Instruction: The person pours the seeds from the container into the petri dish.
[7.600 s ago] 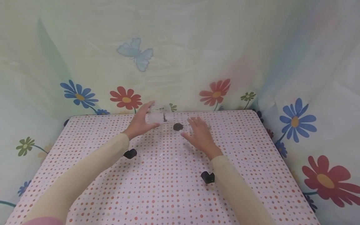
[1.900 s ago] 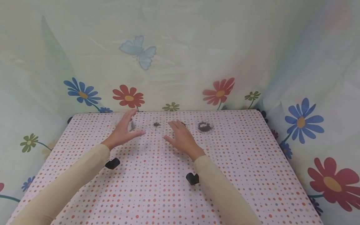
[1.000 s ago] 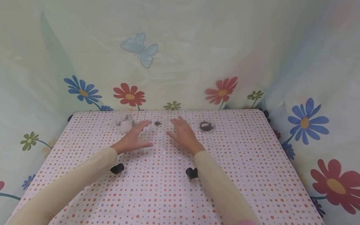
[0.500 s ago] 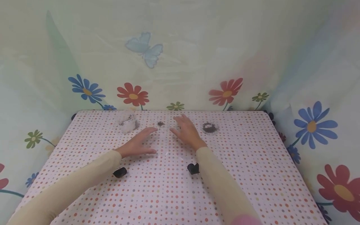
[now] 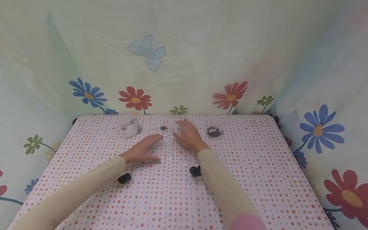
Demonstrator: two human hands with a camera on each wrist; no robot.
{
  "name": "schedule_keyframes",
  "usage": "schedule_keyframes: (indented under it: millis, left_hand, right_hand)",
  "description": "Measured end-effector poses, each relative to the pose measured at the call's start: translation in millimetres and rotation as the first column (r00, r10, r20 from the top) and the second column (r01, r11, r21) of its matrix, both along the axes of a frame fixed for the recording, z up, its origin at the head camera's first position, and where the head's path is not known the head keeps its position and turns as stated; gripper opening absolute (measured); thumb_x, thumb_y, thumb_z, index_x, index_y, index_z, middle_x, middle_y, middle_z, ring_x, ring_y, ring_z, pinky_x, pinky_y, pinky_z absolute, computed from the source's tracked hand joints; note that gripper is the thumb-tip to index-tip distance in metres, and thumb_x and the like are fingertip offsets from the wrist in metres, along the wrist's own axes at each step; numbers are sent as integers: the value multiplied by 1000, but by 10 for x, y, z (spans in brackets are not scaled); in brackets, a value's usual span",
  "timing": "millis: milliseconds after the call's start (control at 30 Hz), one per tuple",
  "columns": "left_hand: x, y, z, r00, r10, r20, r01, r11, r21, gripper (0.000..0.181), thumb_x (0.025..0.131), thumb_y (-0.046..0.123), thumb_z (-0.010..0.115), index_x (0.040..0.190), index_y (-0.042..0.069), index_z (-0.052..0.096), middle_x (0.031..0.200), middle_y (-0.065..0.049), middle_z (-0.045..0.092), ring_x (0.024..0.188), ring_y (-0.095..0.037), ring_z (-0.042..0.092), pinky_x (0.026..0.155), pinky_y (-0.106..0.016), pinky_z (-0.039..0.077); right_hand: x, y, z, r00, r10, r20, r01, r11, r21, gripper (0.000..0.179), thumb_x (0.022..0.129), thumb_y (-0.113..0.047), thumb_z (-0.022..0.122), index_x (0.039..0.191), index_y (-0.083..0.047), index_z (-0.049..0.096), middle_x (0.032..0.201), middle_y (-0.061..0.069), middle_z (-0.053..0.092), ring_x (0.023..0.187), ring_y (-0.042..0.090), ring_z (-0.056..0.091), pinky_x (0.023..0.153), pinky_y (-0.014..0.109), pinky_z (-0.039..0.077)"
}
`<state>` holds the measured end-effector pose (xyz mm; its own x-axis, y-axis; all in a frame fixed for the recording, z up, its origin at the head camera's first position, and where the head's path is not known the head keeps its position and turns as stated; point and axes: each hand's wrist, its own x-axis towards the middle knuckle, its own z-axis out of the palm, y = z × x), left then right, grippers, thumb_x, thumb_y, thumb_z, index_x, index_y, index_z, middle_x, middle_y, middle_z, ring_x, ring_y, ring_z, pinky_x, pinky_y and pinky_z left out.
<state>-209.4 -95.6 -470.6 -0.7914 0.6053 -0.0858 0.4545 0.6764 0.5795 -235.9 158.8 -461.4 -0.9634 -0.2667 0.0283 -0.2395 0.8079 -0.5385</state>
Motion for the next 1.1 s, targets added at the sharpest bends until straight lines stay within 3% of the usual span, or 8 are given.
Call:
schedule_keyframes:
  millis: [200,767,967,1100]
  left_hand:
    - [-18,13,-44,1000,-25,-16,25,1000,-16,92,72,47,81,149,29,34,158,4,30,147,-19,26,120,-43,25]
    - [35,61,-52,996,-52,76,56,997,-56,85,77,46,77,148,33,35,160,5,25,149,-20,20,121,-48,20]
    - [33,69,-35,996,-67,57,70,996,-52,81,77,43,78,146,30,38,159,3,28,149,-20,22,121,-47,23]
    - [25,58,-27,999,-46,25,47,997,-64,81,75,43,79,145,31,39,158,4,29,148,-20,24,120,-47,26]
  right_hand:
    - [-46,-59,8,1000,8,12,-8,999,39,63,95,-42,58,147,-15,39,155,10,37,149,31,21,121,53,19]
    - [-89,-129,-35,1000,-4,15,3,998,65,62,94,-41,59,146,-13,41,153,11,39,146,33,27,120,53,23]
    - [-110,-133,-76,1000,-8,13,7,997,80,62,94,-41,58,146,-13,41,153,11,39,146,32,27,120,52,22]
    - [-121,-133,-79,1000,-2,13,0,997,78,62,94,-41,58,146,-13,40,153,11,39,146,32,27,120,52,22]
